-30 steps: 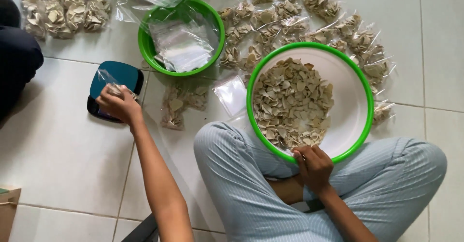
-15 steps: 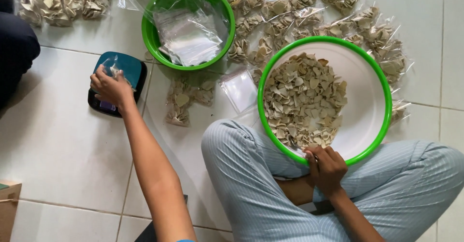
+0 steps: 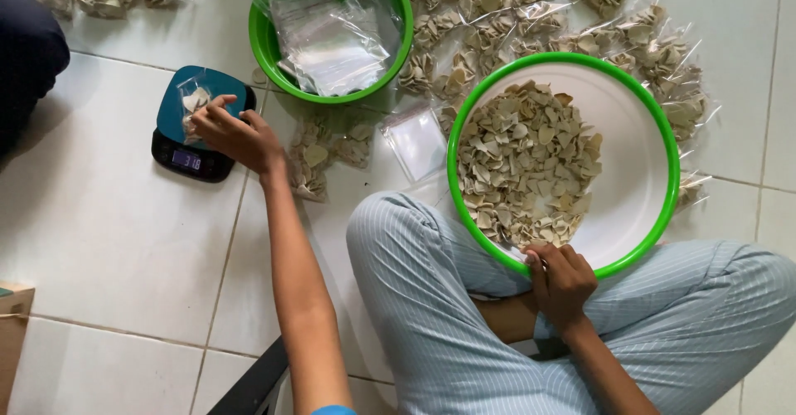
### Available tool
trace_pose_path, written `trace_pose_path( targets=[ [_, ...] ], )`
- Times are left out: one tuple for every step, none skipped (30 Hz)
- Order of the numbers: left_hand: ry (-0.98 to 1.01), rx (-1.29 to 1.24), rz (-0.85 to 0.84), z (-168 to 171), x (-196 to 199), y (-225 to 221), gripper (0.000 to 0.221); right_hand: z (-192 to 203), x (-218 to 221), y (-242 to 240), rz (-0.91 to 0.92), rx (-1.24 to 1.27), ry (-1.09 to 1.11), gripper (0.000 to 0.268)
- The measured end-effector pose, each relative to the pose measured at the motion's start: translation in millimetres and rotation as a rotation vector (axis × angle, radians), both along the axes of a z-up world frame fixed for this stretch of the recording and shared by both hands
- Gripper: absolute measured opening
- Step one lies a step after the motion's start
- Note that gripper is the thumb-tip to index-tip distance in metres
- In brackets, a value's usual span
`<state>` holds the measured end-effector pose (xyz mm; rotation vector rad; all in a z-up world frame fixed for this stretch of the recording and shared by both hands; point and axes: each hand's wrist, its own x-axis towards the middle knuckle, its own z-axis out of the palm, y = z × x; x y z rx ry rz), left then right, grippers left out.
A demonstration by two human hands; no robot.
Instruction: Packaging dried food items into small plastic bags using a spoon and weighing them on a digital scale.
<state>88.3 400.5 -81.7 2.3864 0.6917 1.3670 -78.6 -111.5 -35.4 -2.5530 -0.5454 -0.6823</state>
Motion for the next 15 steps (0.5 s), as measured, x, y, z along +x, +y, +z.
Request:
trace_pose_path(
  targets=[
    [0.000, 0.001, -0.001, 1, 0, -1, 0.029, 1, 0, 1, -0.001, 0.001, 0.000, 0.025],
    [-0.010, 0.008, -0.006, 1, 0, -3, 0.030, 1, 0, 1, 0.003, 0.007, -0.002, 0.025],
    [-0.020, 0.015, -0.011, 2, -1, -4, 0.031, 2, 0, 2, 0.006, 0.013, -0.004, 0.025],
    [-0.020, 0.016, -0.012, 1, -1, -3, 0.031, 1, 0, 2, 0.005, 0.014, -0.004, 0.025],
    [-0.025, 0.024, -0.015, 0, -1, -1, 0.032, 1, 0, 1, 0.002, 0.016, 0.000, 0.027],
    [-0.028, 0.033, -0.018, -1, -2, 0, 0.034, 1, -1, 1, -0.001, 0.018, 0.005, 0.028],
    [-0.027, 0.033, -0.020, 0, -2, -1, 0.034, 4, -1, 3, -0.004, 0.018, 0.007, 0.028],
    [0.017, -0.004, 0.031, 1, -2, -1, 0.034, 7, 0, 5, 0.000, 0.015, 0.001, 0.026],
    [0.061, -0.041, 0.082, 2, -1, -2, 0.034, 11, 0, 8, 0.004, 0.012, -0.005, 0.024],
    [0.061, -0.041, 0.080, -2, -2, 3, 0.034, 8, 0, 6, 0.002, 0.013, -0.005, 0.024],
    [0.077, -0.055, 0.136, -5, -2, 8, 0.037, 6, 0, 5, -0.002, 0.015, -0.002, 0.024],
    [0.092, -0.071, 0.191, -9, -2, 13, 0.041, 3, 0, 4, -0.007, 0.017, 0.000, 0.024],
    [0.091, -0.071, 0.188, -11, -2, 17, 0.041, 2, 0, 3, -0.010, 0.017, -0.001, 0.024],
    [0.131, -0.115, 0.262, -13, -2, 21, 0.054, 2, 0, 3, -0.010, 0.016, 0.000, 0.025],
    [0.171, -0.159, 0.336, -15, -2, 25, 0.069, 1, -1, 2, -0.010, 0.015, 0.001, 0.025]
  ],
)
